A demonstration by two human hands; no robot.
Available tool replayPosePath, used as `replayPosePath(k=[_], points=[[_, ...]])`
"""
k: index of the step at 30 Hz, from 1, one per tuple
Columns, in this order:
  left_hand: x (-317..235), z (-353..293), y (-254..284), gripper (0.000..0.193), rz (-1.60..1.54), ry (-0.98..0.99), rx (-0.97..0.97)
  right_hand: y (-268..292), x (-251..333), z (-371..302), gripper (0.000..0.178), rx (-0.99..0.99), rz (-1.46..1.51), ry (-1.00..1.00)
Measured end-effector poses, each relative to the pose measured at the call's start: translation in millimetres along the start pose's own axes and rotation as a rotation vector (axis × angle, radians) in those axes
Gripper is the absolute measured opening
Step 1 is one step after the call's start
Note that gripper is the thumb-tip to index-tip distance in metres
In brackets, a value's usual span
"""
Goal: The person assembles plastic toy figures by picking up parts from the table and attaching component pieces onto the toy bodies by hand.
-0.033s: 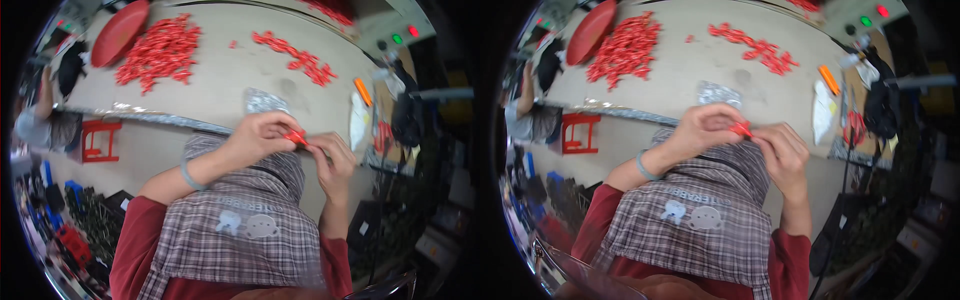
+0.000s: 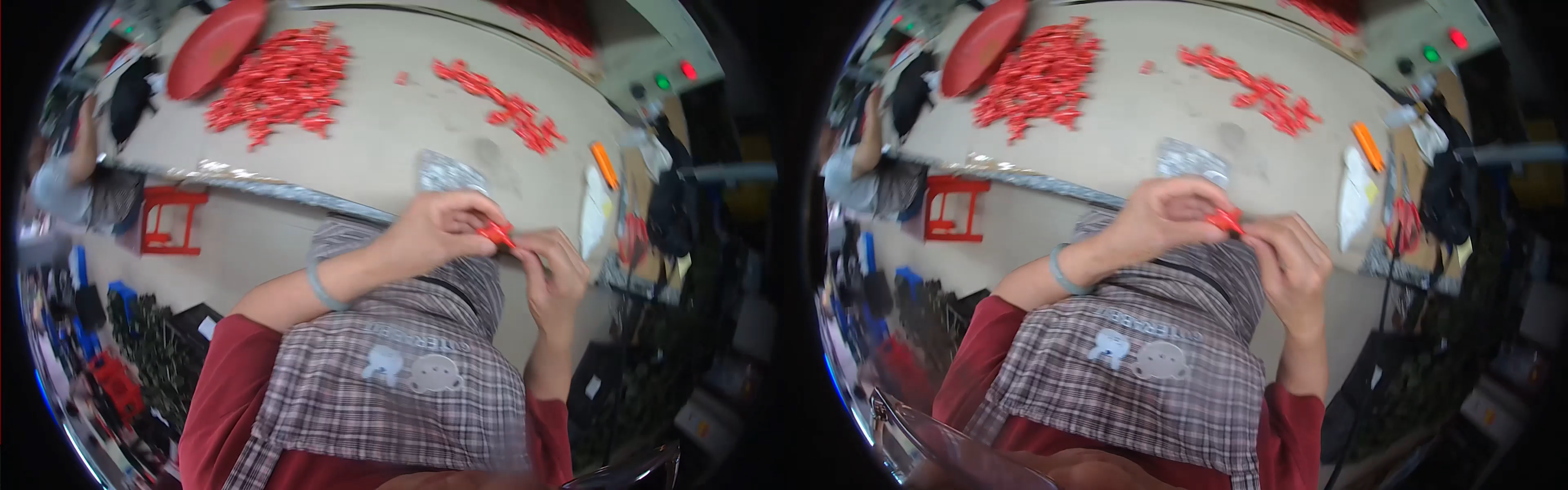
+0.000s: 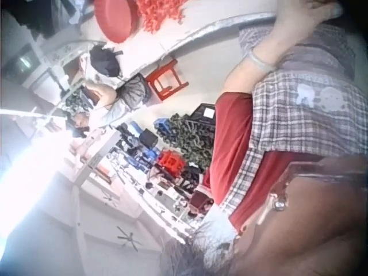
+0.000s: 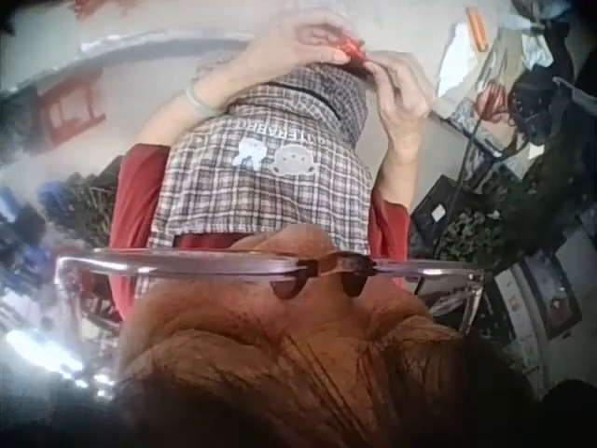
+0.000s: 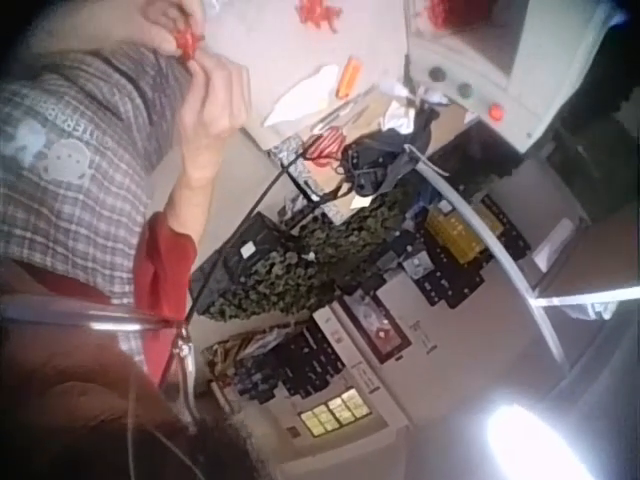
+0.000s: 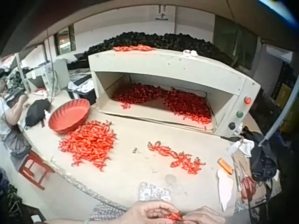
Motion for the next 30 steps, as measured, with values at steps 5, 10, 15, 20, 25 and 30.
replayPosePath(k=[5, 10, 15, 20, 25, 30], points=[[8.2, 3.9, -2.1, 0.032, -0.058, 0.012, 0.080, -3.6, 8.7, -1.5, 0.016, 0.017, -0.044, 0.045], [-16.0, -5.9, 24.5, 0.029, 0.051, -0.070, 0.024, -7.1, 6.4, 15.0, 0.019, 0.013, 0.044, -0.040], [-126.3, -31.6, 129.5, 0.030, 1.049, -0.606, -0.542, 0.2, -13.5, 24.3, 0.019, 0.059, -0.054, -0.070], [-169.9, -44.8, 173.0, 0.035, 1.624, -0.575, -0.741, 4.0, -26.3, 28.2, 0.016, 0.085, -0.123, -0.111], [-142.9, -4.3, 143.0, 0.035, 1.664, -0.642, -0.515, 10.2, -36.9, 34.2, 0.013, 0.042, -0.100, -0.137], [-104.3, 46.9, 116.9, 0.032, 1.518, -0.538, -0.340, 4.0, -48.2, 44.6, 0.012, 0.058, -0.074, -0.166]])
Point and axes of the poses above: each hand's wrist, its own z-axis towards the middle knuckle, its own y-axis out of the back of the hand, x = y × z, the point moved 8 cm from there along z, towards the middle knuckle, and after that the axes turned 3 degrees about -y, right-handed, at the moved point
